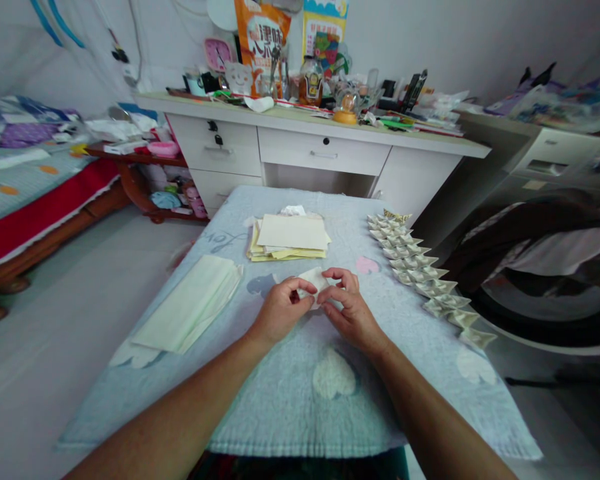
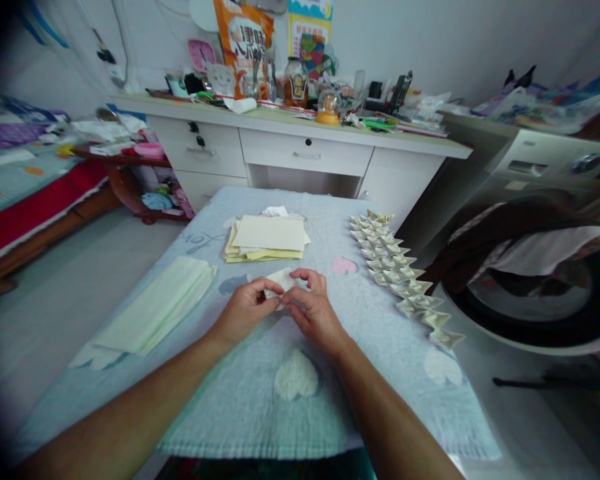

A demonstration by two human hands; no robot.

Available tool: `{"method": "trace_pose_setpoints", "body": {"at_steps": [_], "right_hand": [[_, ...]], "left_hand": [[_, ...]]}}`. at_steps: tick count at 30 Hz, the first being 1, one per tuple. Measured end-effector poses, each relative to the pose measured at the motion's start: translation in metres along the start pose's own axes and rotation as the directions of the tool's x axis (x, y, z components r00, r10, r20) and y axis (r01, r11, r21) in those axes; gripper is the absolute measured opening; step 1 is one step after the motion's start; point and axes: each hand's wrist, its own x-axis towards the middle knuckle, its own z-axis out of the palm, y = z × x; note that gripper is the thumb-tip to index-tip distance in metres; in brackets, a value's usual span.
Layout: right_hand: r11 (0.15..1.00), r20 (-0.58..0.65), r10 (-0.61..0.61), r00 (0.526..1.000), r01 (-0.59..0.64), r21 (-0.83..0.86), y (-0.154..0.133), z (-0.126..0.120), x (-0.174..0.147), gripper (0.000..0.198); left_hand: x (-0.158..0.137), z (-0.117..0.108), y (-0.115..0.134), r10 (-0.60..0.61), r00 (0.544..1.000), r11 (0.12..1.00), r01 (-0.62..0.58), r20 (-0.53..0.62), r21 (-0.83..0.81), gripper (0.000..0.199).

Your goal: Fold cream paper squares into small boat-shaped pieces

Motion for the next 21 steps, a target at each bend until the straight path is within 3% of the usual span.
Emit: {"method": "trace_pose_setpoints", "body": {"at_steps": [10, 15, 18, 21], "right_hand": [[0.999, -0.023, 0.021, 1.0, -0.021, 0.028, -0.003, -0.001, 0.001, 0.026], [0.985, -0.048, 0.129, 0.99, -0.122, 0.122, 0.0, 0.0, 0.001, 0.042], [0.894, 0.004, 0.267, 0.964, -0.249, 0.373, 0.009, 0.006, -0.001, 0.049], [0.685, 0.148, 0.314, 0.938, -0.332, 0.648, 0.014, 0.012, 0.0, 0.052]], "left_hand": [[0.001, -0.001, -0.004, -0.027, 0.998, 0.991, 0.034, 0.057, -0.13, 0.021], [0.0, 0.0, -0.005, -0.042, 0.998, 0.987, 0.049, 0.047, -0.154, 0.017], [0.0, 0.0, -0.006, -0.05, 0.998, 0.986, 0.054, 0.033, -0.155, 0.015], [0.0, 0.0, -0.005, -0.017, 0.999, 0.986, 0.022, 0.037, -0.166, 0.014]]}}
